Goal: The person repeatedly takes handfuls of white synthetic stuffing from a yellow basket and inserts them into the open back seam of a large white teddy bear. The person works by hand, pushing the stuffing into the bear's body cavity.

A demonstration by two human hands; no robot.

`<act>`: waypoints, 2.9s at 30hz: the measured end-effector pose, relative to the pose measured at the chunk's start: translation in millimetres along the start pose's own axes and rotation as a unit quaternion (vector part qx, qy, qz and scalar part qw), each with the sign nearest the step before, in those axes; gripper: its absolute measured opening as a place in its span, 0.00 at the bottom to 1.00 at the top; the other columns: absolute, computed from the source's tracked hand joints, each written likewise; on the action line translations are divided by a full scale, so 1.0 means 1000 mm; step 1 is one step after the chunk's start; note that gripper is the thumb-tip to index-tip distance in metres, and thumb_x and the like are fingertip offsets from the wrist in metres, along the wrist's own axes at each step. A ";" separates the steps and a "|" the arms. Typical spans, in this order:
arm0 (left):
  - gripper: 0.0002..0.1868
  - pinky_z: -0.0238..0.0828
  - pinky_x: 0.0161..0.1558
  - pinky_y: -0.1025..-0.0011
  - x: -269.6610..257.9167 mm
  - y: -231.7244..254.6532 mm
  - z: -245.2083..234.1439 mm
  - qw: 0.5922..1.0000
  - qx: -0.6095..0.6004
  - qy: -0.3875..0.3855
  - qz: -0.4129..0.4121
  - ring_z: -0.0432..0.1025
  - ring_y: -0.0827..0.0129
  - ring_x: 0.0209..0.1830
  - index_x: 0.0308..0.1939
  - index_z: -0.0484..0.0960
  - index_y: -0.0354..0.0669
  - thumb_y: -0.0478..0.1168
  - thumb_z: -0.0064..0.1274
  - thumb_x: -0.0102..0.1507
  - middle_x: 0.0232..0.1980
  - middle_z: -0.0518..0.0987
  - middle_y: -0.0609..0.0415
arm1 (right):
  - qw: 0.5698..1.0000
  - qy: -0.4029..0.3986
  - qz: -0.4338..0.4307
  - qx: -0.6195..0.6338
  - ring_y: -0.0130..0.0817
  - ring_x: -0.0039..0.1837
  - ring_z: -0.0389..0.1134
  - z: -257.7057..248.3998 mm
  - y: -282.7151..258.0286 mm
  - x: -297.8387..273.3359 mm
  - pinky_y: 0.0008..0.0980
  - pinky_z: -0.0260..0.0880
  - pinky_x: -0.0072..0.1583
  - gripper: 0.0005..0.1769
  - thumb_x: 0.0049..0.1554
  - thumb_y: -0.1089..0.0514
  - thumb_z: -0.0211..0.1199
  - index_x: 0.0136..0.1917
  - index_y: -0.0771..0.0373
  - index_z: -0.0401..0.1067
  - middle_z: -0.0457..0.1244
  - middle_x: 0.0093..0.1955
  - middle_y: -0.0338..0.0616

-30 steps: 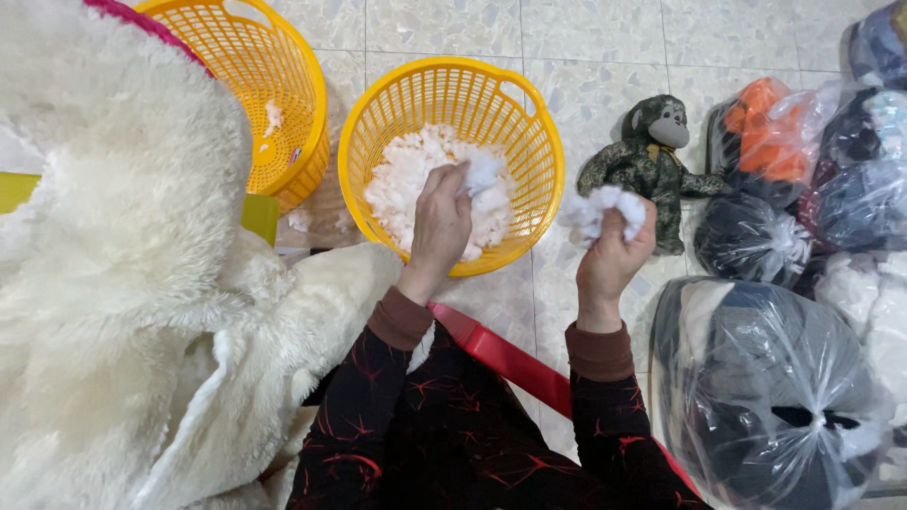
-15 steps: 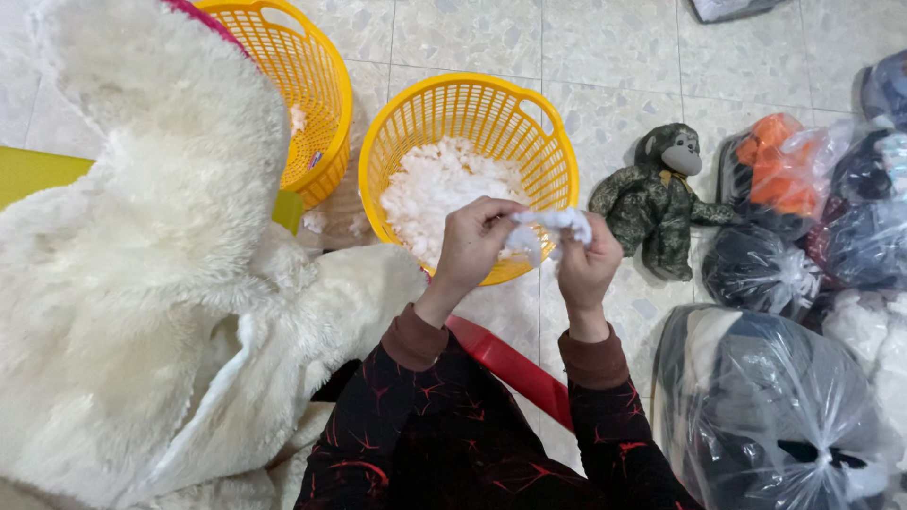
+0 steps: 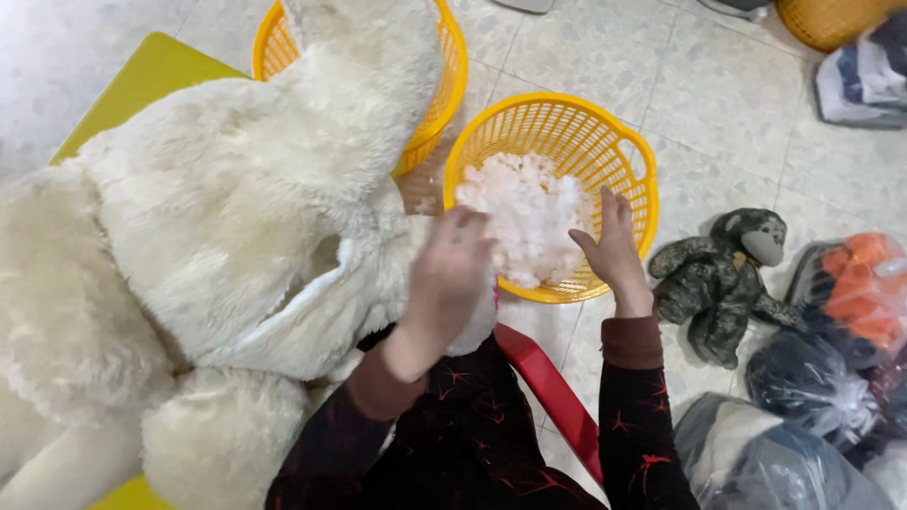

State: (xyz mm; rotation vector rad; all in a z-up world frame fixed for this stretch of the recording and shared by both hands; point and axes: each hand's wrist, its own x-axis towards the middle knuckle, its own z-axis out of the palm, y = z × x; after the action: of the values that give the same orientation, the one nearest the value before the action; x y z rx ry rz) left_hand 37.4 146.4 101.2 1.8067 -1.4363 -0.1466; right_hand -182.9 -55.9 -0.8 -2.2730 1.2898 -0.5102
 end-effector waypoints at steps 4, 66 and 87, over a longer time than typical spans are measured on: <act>0.09 0.74 0.47 0.54 -0.041 -0.075 -0.097 0.956 0.195 -0.021 -0.220 0.78 0.49 0.46 0.46 0.80 0.35 0.29 0.46 0.65 0.47 0.81 0.39 | 0.992 0.048 -0.044 0.107 0.54 0.71 0.62 0.028 -0.058 -0.014 0.43 0.66 0.67 0.35 0.57 0.61 0.68 0.75 0.65 0.60 0.56 0.75 0.59; 0.18 0.77 0.51 0.71 0.001 0.022 0.014 0.660 -0.718 -0.059 -0.215 0.78 0.73 0.49 0.59 0.77 0.36 0.34 0.53 0.64 0.52 0.82 0.53 | 0.928 0.215 -0.292 0.082 0.53 0.72 0.63 -0.025 -0.167 -0.060 0.41 0.68 0.70 0.23 0.62 0.66 0.59 0.71 0.61 0.69 0.56 0.76 0.58; 0.11 0.72 0.35 0.78 0.012 -0.012 0.111 0.789 -0.545 -0.054 -0.277 0.73 0.77 0.30 0.49 0.84 0.32 0.35 0.60 0.65 0.36 0.82 0.56 | 0.929 0.301 -0.203 -0.076 0.45 0.39 0.68 0.014 0.015 0.005 0.41 0.66 0.40 0.12 0.59 0.71 0.62 0.55 0.62 0.74 0.65 0.42 0.47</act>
State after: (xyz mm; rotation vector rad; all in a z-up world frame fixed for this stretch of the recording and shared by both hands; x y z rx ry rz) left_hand -9.2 80.0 24.2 1.1290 -0.5435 -1.1439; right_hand -183.5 -63.6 -19.9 -2.6385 1.1295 -1.3844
